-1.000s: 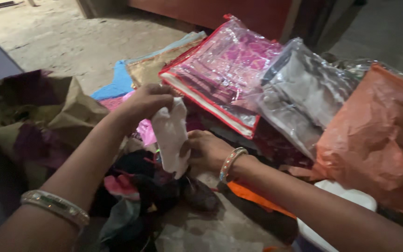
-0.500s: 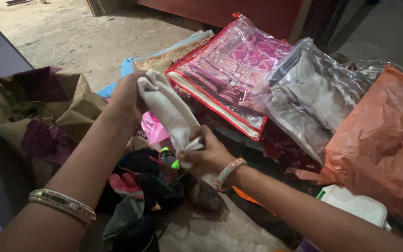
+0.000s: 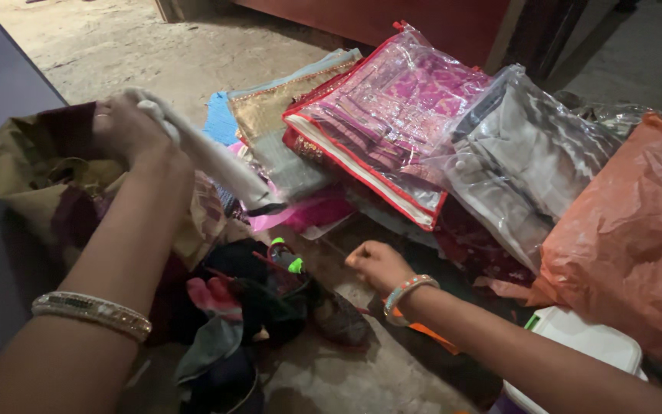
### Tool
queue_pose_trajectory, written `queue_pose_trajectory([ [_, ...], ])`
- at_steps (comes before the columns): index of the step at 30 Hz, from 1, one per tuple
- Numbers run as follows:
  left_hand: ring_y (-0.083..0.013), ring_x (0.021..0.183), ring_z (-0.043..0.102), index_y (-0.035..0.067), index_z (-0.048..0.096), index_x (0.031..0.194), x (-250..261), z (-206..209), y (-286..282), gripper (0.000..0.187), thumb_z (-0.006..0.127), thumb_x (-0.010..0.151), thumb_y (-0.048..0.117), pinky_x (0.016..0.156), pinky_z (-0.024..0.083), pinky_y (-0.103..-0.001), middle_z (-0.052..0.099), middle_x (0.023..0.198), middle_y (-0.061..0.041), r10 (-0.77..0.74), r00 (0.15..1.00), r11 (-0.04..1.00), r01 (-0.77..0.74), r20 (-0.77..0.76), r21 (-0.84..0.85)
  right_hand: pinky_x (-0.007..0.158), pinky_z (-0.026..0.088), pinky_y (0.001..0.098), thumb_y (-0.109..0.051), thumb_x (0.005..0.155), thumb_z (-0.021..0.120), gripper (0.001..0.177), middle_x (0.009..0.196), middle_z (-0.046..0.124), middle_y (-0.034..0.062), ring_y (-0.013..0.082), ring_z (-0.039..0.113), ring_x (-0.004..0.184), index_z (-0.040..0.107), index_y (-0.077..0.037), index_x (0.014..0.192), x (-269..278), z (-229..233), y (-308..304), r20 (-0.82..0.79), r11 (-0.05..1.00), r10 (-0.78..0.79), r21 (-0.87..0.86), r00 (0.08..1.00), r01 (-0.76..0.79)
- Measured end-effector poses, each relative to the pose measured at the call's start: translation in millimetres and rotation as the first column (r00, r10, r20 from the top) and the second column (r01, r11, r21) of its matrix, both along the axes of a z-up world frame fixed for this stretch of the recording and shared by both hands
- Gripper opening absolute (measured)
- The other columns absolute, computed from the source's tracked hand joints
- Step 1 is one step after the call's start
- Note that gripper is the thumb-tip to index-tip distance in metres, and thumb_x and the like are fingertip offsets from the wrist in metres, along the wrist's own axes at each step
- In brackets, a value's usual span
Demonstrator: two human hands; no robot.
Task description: The person removes items, including clothes in plastic bags, a phone, and a slipper, from a metal cabinet and drawer, placing them onto a pile on the floor.
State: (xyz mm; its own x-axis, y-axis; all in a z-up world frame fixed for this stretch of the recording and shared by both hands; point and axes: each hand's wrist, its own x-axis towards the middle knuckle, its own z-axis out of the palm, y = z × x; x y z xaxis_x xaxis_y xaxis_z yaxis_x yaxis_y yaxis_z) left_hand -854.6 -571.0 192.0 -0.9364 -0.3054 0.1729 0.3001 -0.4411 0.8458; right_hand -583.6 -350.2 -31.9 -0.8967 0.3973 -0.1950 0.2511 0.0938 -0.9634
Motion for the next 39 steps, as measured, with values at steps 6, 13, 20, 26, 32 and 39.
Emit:
queue_pose_trajectory([
  [6, -0.0138, 0.082, 0.066, 0.006, 0.063, 0.101, 6, -18, 4, 0.017, 0.060, 0.092, 0.019, 0.071, 0.057, -0.028, 0.059, 0.104, -0.005, 0.422, 0.906, 0.767, -0.342, 0.025, -0.543, 0.072, 0.056, 0.0319, -0.026, 0.089, 0.070, 0.026, 0.087, 0.073, 0.0044, 0.0149, 0.068, 0.080, 0.071, -0.004, 0.104, 10, 40, -29, 0.120, 0.927, 0.321, 0.161, 0.939, -0.338],
  [13, -0.0171, 0.088, 0.069, 0.008, 0.067, 0.097, 23, -23, 24, 0.013, 0.062, 0.089, 0.017, 0.085, 0.057, -0.033, 0.068, 0.103, -0.006, 0.340, 0.940, 0.786, -0.275, 0.015, -0.554, 0.087, 0.054, 0.0433, -0.035, 0.083, 0.073, 0.045, 0.110, 0.070, 0.0155, 0.0333, 0.068, 0.103, 0.069, -0.006, 0.117, 20, 82, -59, 0.240, 0.561, 0.531, 0.619, 0.813, -0.549],
  [20, -0.0134, 0.078, 0.068, 0.007, 0.067, 0.092, 31, -30, 38, 0.011, 0.058, 0.086, 0.010, 0.074, 0.055, -0.030, 0.072, 0.089, -0.003, 0.190, 0.980, 0.904, -0.154, 0.052, -0.398, 0.097, 0.056, 0.0424, -0.041, 0.083, 0.069, 0.052, 0.115, 0.072, 0.0179, 0.0347, 0.070, 0.111, 0.071, -0.005, 0.120, 32, 100, -62, 0.450, 0.426, 0.456, 0.647, 0.768, -0.632],
  [26, -0.0133, 0.076, 0.064, 0.007, 0.066, 0.093, 30, -40, 50, 0.011, 0.057, 0.088, 0.007, 0.071, 0.054, -0.031, 0.070, 0.088, -0.003, 0.110, 0.994, 0.932, -0.111, -0.022, -0.345, 0.107, 0.042, 0.0458, -0.040, 0.078, 0.077, 0.072, 0.135, 0.055, 0.0154, 0.0359, 0.050, 0.129, 0.053, -0.013, 0.140, 33, 101, -54, 0.191, 0.536, 0.491, 0.703, 0.850, -0.468],
  [32, -0.0142, 0.080, 0.068, 0.008, 0.068, 0.091, 51, -34, 65, 0.009, 0.059, 0.086, 0.009, 0.077, 0.054, -0.030, 0.073, 0.088, -0.003, 0.144, 0.989, 0.890, -0.123, 0.016, -0.438, 0.107, 0.047, 0.0451, -0.037, 0.081, 0.074, 0.056, 0.133, 0.058, 0.0169, 0.0356, 0.055, 0.128, 0.062, -0.014, 0.131, 26, 121, -53, 0.284, 0.532, 0.406, 0.700, 0.869, -0.477],
  [39, -0.0135, 0.080, 0.067, 0.008, 0.068, 0.090, 69, -39, 93, 0.012, 0.057, 0.086, 0.004, 0.077, 0.052, -0.030, 0.072, 0.088, -0.004, 0.018, 0.998, 0.912, -0.039, -0.056, -0.409, 0.110, 0.040, 0.0474, -0.043, 0.089, 0.072, 0.072, 0.140, 0.052, 0.0215, 0.0407, 0.049, 0.131, 0.046, -0.006, 0.145, 9, 113, -10, -0.065, 0.515, 0.424, 0.838, 0.904, -0.181],
])
